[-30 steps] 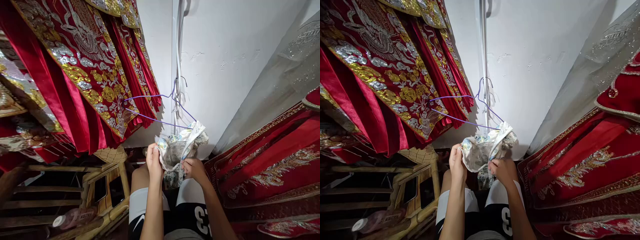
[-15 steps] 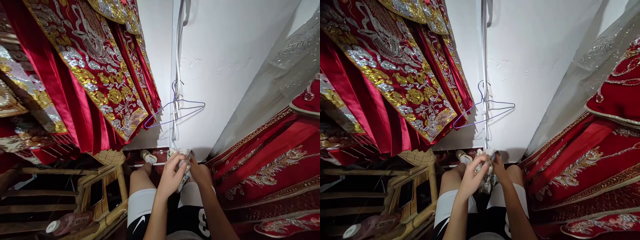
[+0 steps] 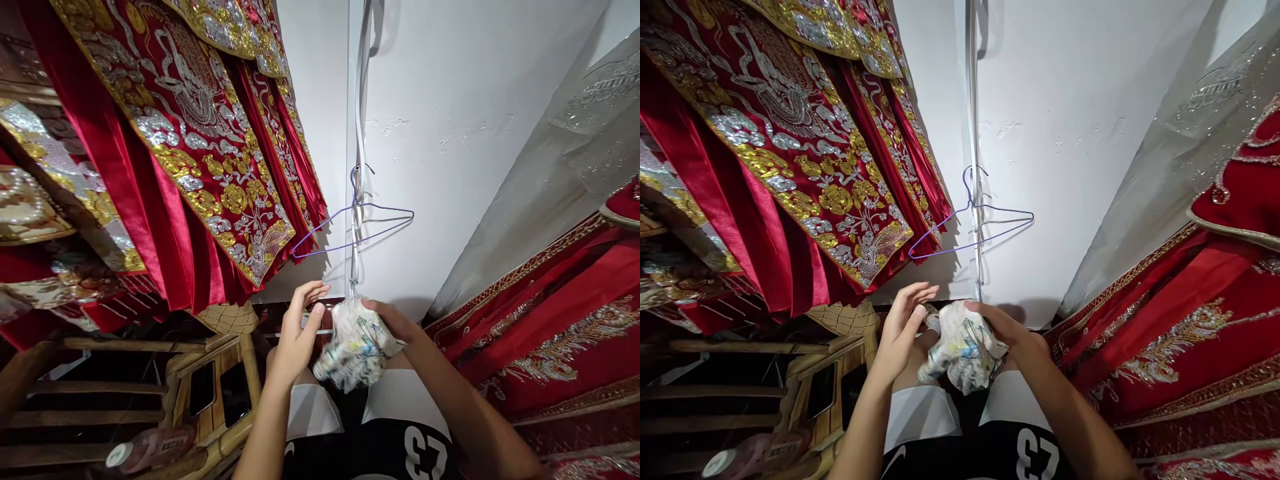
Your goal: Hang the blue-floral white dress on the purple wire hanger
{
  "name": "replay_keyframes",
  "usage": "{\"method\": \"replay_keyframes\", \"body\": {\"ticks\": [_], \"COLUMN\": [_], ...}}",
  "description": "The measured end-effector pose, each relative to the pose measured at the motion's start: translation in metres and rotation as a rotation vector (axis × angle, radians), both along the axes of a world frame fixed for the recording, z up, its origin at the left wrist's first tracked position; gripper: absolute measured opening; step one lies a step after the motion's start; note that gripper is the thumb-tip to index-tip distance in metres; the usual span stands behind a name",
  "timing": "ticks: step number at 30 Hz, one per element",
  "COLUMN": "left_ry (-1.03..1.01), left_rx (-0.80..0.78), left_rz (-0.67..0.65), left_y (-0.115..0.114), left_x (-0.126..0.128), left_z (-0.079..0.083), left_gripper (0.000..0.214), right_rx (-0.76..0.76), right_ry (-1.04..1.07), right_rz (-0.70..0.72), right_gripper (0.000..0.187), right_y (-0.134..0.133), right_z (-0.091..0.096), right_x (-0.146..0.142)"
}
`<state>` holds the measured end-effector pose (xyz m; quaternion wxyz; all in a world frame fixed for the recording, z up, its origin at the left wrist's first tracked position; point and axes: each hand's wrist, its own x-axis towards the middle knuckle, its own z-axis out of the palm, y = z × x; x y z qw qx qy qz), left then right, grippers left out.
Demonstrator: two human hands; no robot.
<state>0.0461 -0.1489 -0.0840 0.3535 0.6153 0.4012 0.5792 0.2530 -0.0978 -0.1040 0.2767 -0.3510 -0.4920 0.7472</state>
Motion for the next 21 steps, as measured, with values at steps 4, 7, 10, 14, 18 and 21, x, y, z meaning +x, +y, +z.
{"method": "replay_keyframes", "body": {"ticks": [4, 7, 10, 14, 18, 21], "left_ry": [0.147, 0.372, 0.612, 0.734, 0.783, 0.860], "left_rx": [-0.099, -0.149, -0.161, -0.222, -0.287, -0.217], "left_rz": [-0.349, -0.491, -0.562, -0.496, -0.380, -0.259], "left_y": [0.011, 0.009, 0.005, 0.004, 0.006, 0.010], "left_x": [-0.007, -0.003, -0.007, -0.031, -0.056, -0.063], "left_z": [0.000, -0.012, -0.026, -0.037, -0.037, -0.030], "left_gripper": [0.069, 0.073, 0.066, 0.052, 0.045, 0.041], "right_rx": [0.031, 0.228, 0.431, 0.678, 0.906, 0.902], "right_ry": [-0.173, -0.359, -0.478, -0.586, -0.689, -0.670], "right_rz": [0.289, 0.753, 0.970, 0.745, 0.098, -0.201], "right_gripper": [0.051, 0.039, 0.031, 0.017, 0.045, 0.079], "right_y": [0.001, 0.002, 0.005, 0.026, 0.074, 0.113], "right_z": [0.046, 0.077, 0.097, 0.102, 0.088, 0.068], "right_x": [-0.010, -0.011, 0.000, 0.022, 0.038, 0.041]}}
